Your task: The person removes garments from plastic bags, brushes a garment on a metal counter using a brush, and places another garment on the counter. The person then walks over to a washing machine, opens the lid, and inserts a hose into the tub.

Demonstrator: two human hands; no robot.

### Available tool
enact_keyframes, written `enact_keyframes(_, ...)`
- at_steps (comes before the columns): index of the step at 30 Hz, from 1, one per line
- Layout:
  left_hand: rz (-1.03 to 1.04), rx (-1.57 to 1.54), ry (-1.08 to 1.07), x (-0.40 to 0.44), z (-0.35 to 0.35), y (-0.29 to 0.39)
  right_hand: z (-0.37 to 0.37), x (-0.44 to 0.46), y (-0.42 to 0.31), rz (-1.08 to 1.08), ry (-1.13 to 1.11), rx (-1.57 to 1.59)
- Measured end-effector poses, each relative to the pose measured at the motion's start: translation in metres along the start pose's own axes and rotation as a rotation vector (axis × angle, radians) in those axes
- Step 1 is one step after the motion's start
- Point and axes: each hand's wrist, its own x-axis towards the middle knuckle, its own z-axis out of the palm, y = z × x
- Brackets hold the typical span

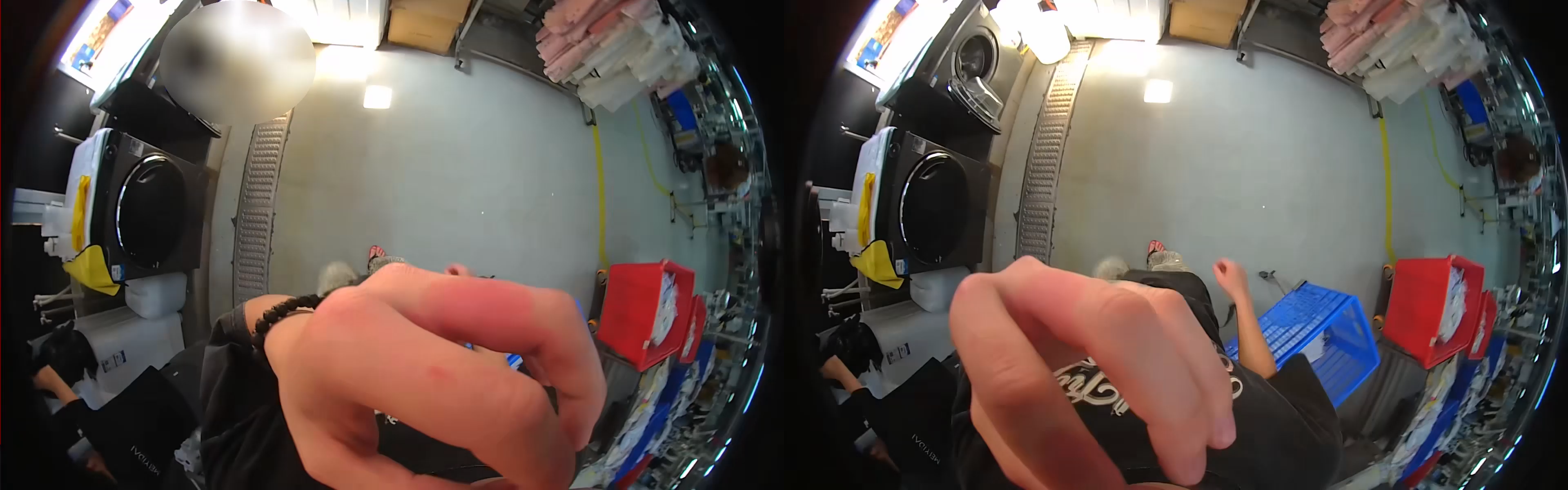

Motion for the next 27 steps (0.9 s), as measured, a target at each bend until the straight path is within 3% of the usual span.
enact_keyframes(2, 0.044, -0.038, 0.005, 0.021, -0.035, 0.0, -0.026, 0.097, -0.042, -0.161, 0.007, 0.008)
enact_keyframes(5, 0.097, -0.084, -0.008, 0.052, -0.093, 0.0, -0.07, 0.219, -0.131, -0.232, 0.004, 0.052)
enact_keyframes(8, 0.143, -0.133, -0.035, 0.083, -0.161, 0.0, -0.092, 0.32, -0.197, -0.178, -0.03, 0.164)
enact_keyframes(13, 0.24, -0.187, -0.145, 0.154, -0.291, 0.017, -0.063, 0.459, -0.186, -0.148, -0.07, 0.16)
enact_keyframes(16, 0.245, -0.223, -0.144, 0.207, -0.364, 0.041, -0.039, 0.494, -0.118, 0.115, -0.257, -0.135)
enact_keyframes(17, 0.238, -0.247, -0.142, 0.225, -0.385, 0.047, -0.03, 0.498, -0.08, 0.251, -0.354, 0.006)
enact_keyframes(23, 0.071, -0.41, -0.076, 0.315, -0.508, 0.06, -0.024, 0.646, -0.176, 0.325, -0.348, -0.055)
enact_keyframes(27, -0.08, -0.486, -0.036, 0.365, -0.601, 0.058, -0.02, 0.743, -0.194, 0.364, -0.347, -0.061)
